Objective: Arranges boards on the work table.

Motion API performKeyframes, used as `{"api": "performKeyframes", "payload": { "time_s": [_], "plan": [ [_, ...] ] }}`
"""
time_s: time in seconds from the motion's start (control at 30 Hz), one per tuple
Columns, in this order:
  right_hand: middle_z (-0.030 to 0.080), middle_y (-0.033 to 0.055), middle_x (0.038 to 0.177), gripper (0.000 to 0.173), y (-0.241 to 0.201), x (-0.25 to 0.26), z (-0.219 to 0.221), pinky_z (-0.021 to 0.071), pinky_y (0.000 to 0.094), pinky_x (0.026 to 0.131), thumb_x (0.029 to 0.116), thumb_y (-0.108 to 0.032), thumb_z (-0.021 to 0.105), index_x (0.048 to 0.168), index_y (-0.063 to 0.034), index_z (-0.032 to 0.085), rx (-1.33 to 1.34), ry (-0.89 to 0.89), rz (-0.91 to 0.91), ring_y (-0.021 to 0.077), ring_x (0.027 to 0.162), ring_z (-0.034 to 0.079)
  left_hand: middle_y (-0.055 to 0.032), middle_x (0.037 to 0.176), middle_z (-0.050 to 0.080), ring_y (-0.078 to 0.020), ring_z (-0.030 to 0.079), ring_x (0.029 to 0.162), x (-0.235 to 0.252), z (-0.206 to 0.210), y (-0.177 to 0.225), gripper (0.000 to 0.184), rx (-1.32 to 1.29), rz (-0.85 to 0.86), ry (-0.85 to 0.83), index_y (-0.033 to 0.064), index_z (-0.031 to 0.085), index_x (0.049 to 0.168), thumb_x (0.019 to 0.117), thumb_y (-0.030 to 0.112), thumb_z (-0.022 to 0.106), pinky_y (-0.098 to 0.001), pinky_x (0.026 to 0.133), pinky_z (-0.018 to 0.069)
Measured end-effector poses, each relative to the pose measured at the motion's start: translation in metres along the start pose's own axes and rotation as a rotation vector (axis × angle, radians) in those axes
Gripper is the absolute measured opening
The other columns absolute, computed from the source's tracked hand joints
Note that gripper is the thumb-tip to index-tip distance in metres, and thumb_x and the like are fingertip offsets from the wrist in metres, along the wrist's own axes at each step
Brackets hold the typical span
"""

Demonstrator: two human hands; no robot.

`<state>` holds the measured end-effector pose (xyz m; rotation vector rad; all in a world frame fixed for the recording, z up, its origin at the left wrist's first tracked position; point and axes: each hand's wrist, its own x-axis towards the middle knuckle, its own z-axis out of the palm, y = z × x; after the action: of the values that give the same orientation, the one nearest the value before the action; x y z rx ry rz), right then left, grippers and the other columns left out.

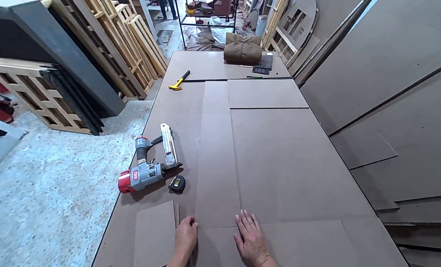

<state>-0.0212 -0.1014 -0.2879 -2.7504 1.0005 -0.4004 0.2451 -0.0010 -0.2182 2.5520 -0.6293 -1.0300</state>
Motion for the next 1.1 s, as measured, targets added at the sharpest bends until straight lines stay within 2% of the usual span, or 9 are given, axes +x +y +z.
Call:
{"api": "performKeyframes", "payload": {
  "time_s": [0.13,0.47,0.57,0.7,0.8,0.9,0.97,1.03,1.1],
  "plan": [
    [0.053,0.0069,0.155,0.057,-0.002,0.001,-0.002,0.0324,0.0534,0.122,0.1022,-0.050,0.040,0.145,-0.0185,0.061,-0.009,-0.004,0.005,0.0241,0.147,0.045,-0.0158,0.142,0.059,-0.0285,0.057,0.133,0.002,0.006,0.011,0.052,0.020,0.041,0.019,0.0071,0.057,0.145,0.0961,0.020,0.067,-0.0451,0.114,0.0449],
    [0.049,0.0063,0.158,0.056,-0.003,0.003,-0.005,0.0288,0.0539,0.124,0.1029,-0.047,0.040,0.149,-0.0189,0.057,0.009,-0.066,0.022,0.0229,0.150,0.040,-0.0173,0.142,0.059,-0.0304,0.056,0.134,0.008,-0.003,0.018,0.056,0.129,0.062,-0.049,0.0071,0.053,0.147,0.0953,0.023,0.068,-0.0474,0.113,0.0456],
    [0.048,0.0073,0.159,0.057,-0.004,0.004,-0.006,0.0282,0.0555,0.124,0.1036,-0.047,0.040,0.150,-0.0185,0.056,0.002,-0.070,0.023,0.0236,0.151,0.040,-0.0170,0.135,0.064,-0.0310,0.061,0.128,0.011,-0.008,0.017,0.055,0.048,0.035,-0.076,0.0079,0.057,0.143,0.0919,0.024,0.072,-0.0504,0.109,0.0487],
    [0.046,0.0066,0.160,0.057,-0.006,0.006,-0.013,0.0261,0.0577,0.124,0.1034,-0.048,0.040,0.151,-0.0196,0.055,0.026,-0.116,0.044,0.0241,0.152,0.038,-0.0180,0.126,0.068,-0.0311,0.067,0.117,0.014,-0.015,0.014,0.049,-0.159,-0.035,-0.117,0.0056,0.062,0.137,0.0935,0.025,0.074,-0.0523,0.102,0.0528],
    [0.044,0.0054,0.162,0.061,-0.014,0.017,-0.031,0.0190,0.0607,0.125,0.1005,-0.052,0.047,0.152,-0.0206,0.053,0.156,-0.239,0.116,0.0241,0.154,0.034,-0.0219,0.124,0.068,-0.0339,0.065,0.116,0.016,-0.024,0.014,0.050,-0.294,-0.046,-0.092,0.0002,0.065,0.130,0.0923,0.031,0.077,-0.0543,0.100,0.0523],
    [0.043,0.0053,0.163,0.071,-0.037,0.034,-0.044,0.0132,0.0628,0.126,0.0973,-0.066,0.048,0.155,-0.0246,0.048,0.281,-0.345,0.190,0.0251,0.155,0.032,-0.0185,0.108,0.072,-0.0298,0.070,0.105,0.015,-0.044,0.018,0.042,-0.383,0.055,-0.123,0.0003,0.069,0.117,0.0982,0.038,0.069,-0.0519,0.096,0.0554],
    [0.041,0.0061,0.164,0.078,-0.052,0.048,-0.053,0.0111,0.0605,0.127,0.0967,-0.073,0.042,0.158,-0.0254,0.044,0.422,-0.440,0.258,0.0251,0.156,0.029,-0.0127,0.095,0.075,-0.0230,0.074,0.090,0.004,-0.067,0.028,0.032,-0.466,0.194,-0.179,0.0016,0.070,0.109,0.1005,0.032,0.066,-0.0457,0.086,0.0606],
    [0.045,0.0066,0.161,0.075,-0.067,0.062,-0.069,0.0182,0.0549,0.128,0.0992,-0.071,0.040,0.157,-0.0235,0.045,0.630,-0.497,0.294,0.0237,0.154,0.034,-0.0086,0.089,0.076,-0.0196,0.075,0.085,-0.018,-0.095,0.045,0.027,-0.392,0.285,-0.165,0.0041,0.072,0.104,0.0987,0.029,0.064,-0.0442,0.083,0.0620],
    [0.049,0.0085,0.158,0.071,-0.082,0.073,-0.091,0.0284,0.0484,0.126,0.1036,-0.065,0.037,0.156,-0.0193,0.047,0.876,-0.536,0.317,0.0227,0.150,0.041,-0.0074,0.092,0.076,-0.0212,0.074,0.089,-0.057,-0.119,0.071,0.029,-0.135,0.299,-0.076,0.0083,0.072,0.109,0.0987,0.033,0.060,-0.0487,0.086,0.0599]
  ]
}}
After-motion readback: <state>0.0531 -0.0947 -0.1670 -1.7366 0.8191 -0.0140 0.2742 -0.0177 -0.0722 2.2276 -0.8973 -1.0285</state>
